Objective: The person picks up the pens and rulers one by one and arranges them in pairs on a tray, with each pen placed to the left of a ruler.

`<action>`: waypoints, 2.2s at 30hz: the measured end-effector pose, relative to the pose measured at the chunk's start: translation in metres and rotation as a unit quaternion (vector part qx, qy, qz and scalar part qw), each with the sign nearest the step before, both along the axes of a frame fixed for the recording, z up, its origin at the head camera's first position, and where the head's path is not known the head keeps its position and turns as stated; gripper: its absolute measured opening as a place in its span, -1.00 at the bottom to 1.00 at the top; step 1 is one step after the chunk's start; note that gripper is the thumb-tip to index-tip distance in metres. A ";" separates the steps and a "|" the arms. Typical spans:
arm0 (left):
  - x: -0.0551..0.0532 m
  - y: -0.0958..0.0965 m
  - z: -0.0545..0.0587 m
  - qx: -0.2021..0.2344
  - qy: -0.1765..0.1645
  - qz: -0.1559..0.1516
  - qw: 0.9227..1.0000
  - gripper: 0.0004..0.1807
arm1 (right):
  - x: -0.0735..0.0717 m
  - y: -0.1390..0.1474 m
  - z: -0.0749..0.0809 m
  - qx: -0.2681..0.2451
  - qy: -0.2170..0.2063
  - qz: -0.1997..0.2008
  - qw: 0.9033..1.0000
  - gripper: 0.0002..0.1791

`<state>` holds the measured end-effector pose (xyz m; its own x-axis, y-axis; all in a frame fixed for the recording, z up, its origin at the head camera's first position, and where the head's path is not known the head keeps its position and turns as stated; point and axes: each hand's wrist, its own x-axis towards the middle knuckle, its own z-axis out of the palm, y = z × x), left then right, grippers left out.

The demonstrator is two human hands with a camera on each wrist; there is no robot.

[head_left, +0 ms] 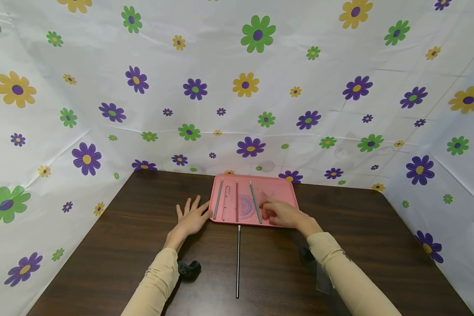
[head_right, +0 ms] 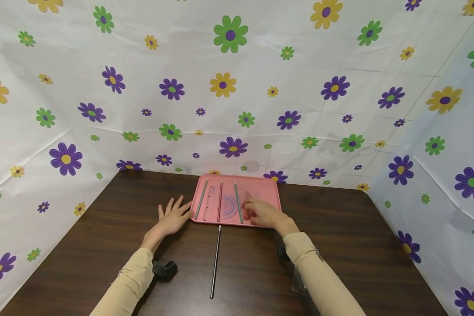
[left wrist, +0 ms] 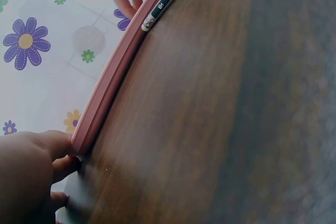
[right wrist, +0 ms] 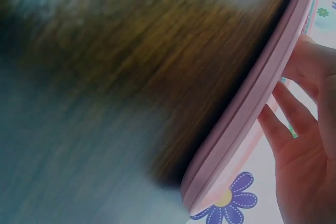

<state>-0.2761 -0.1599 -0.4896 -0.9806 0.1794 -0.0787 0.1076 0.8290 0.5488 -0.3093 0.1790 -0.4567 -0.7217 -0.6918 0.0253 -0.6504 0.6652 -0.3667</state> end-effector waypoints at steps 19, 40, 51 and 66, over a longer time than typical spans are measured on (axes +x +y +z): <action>0.002 0.001 0.001 -0.001 0.010 -0.001 1.000 -0.37 | 0.006 -0.002 0.001 -0.027 0.045 -0.039 0.998 -0.75; 0.001 0.000 0.002 0.010 0.010 -0.002 1.000 -0.37 | 0.037 -0.035 0.002 -0.073 0.163 -0.077 0.981 -0.66; 0.000 0.000 -0.002 0.010 0.016 -0.001 1.000 -0.37 | 0.062 -0.062 -0.001 -0.083 0.189 -0.068 0.976 -0.58; 0.000 -0.001 -0.003 0.008 0.018 -0.005 1.000 -0.37 | 0.091 -0.088 0.000 -0.058 0.148 -0.114 0.981 -0.50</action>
<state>-0.2764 -0.1607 -0.4926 -0.9809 0.1903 -0.0411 0.1355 0.8191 0.5574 -0.2180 0.0907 -0.4569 -0.8066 -0.4931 0.3260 -0.5787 0.7713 -0.2651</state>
